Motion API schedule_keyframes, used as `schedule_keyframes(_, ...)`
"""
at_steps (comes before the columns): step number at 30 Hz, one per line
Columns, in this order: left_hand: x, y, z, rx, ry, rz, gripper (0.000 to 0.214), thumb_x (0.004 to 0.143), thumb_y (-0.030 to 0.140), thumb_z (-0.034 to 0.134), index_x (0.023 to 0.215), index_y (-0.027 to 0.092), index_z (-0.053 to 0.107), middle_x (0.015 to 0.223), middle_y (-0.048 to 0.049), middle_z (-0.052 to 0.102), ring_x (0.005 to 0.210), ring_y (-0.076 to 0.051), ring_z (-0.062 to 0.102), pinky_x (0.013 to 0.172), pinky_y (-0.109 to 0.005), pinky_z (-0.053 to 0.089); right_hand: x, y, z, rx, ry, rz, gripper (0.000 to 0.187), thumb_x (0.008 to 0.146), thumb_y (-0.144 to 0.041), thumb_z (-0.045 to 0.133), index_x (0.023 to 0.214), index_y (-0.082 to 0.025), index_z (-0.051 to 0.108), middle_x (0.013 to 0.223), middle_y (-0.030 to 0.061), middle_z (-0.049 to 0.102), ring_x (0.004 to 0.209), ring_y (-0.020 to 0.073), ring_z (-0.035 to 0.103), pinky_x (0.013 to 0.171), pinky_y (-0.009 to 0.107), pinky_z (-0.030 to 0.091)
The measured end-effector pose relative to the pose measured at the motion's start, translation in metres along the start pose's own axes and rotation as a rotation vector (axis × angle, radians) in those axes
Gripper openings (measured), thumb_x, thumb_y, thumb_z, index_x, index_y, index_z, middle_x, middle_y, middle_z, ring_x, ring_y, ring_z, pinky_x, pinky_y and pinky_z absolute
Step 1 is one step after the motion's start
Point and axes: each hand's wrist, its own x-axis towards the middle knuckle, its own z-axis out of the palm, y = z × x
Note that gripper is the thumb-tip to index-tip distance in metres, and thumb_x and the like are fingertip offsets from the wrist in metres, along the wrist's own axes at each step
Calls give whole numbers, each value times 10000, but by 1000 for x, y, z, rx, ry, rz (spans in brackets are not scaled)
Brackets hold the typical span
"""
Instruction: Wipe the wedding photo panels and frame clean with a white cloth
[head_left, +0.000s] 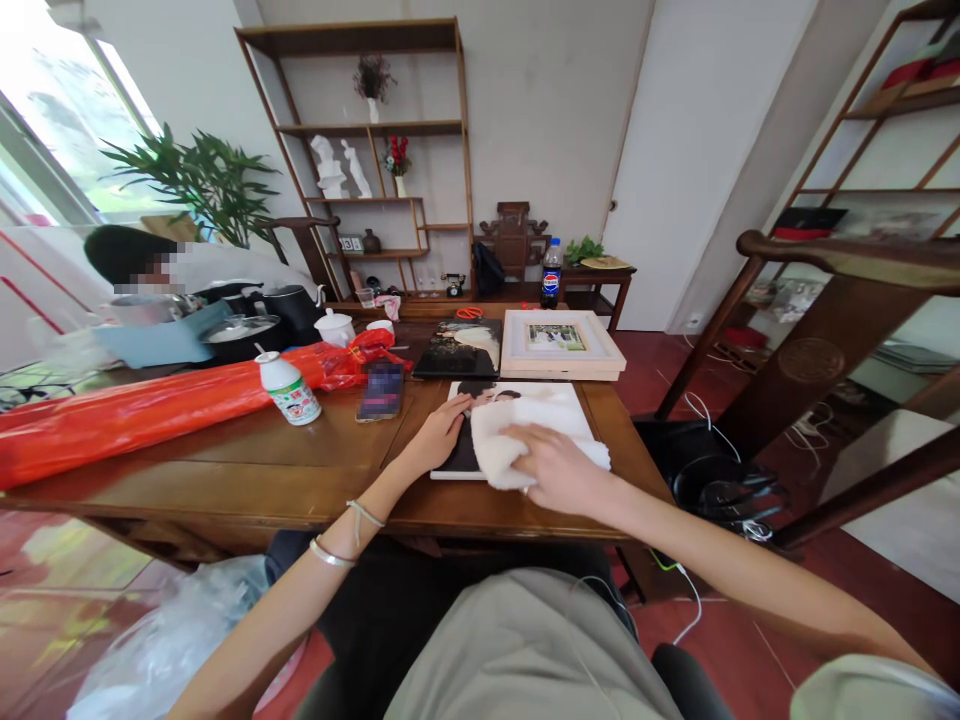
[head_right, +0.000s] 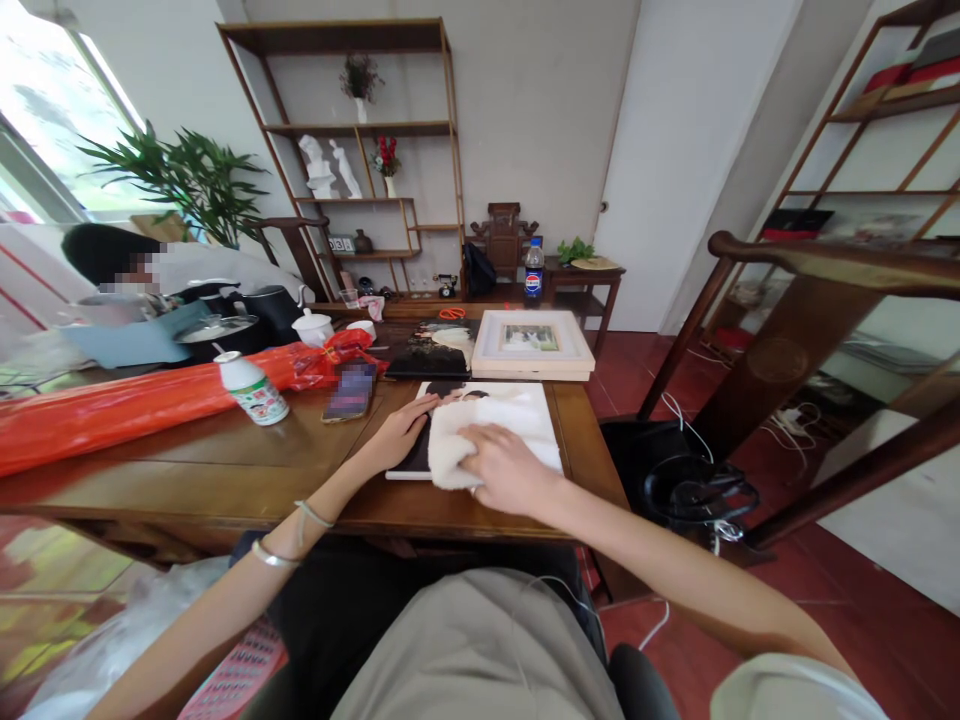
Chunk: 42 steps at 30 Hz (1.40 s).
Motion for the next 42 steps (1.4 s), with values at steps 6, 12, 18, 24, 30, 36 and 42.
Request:
schedule_keyframes(6,0,0,1,-4,21,-14,416,875,219,306,1198,100,541,1312,-122,508,1241,-203,445,1075,-394,312,28,72,0,-23,-19,154,190,777,-243,544,899,-162,665,1167,146,579,1221,331,393,934,495,346)
schedule_keyframes(12,0,2,2,-18,28,-23,422,879,231,306,1199,82,539,1310,-134,508,1240,-212,445,1078,-395,309,29,88,3,-68,-21,92,224,789,-187,518,955,-107,646,1211,192,524,1149,284,467,901,397,400)
schedule_keyframes(18,0,-1,1,-15,10,13,415,873,202,311,1208,97,534,1316,-133,501,1252,-223,430,1073,-422,309,11,19,-4,-47,-54,-74,283,702,-114,541,963,-152,644,1294,152,452,1244,327,340,970,503,326)
schedule_keyframes(24,-1,-2,-1,-26,12,27,419,862,175,317,1222,139,527,1314,-101,511,1248,-211,436,1064,-423,323,6,4,-10,8,-66,-131,282,705,-111,535,963,-152,640,1264,149,485,1218,308,382,974,482,333)
schedule_keyframes(30,0,1,0,-17,12,-23,419,875,218,306,1201,94,538,1315,-131,503,1244,-211,442,1076,-396,309,16,73,-10,-59,-57,48,203,738,-107,505,878,-135,649,1144,150,569,1050,268,530,862,388,426)
schedule_keyframes(36,0,2,0,-16,13,-38,424,875,223,300,1210,102,531,1313,-120,508,1247,-202,438,1080,-389,303,12,83,-2,-130,-26,130,203,747,-118,499,870,-117,660,1181,176,552,1145,300,469,902,420,396)
schedule_keyframes(42,0,-1,-1,7,-9,1,415,878,226,307,1208,114,532,1317,-120,505,1253,-207,431,1077,-412,304,-4,23,-2,-59,-40,12,297,693,-99,521,954,-139,657,1330,149,439,1265,337,322,996,516,287)
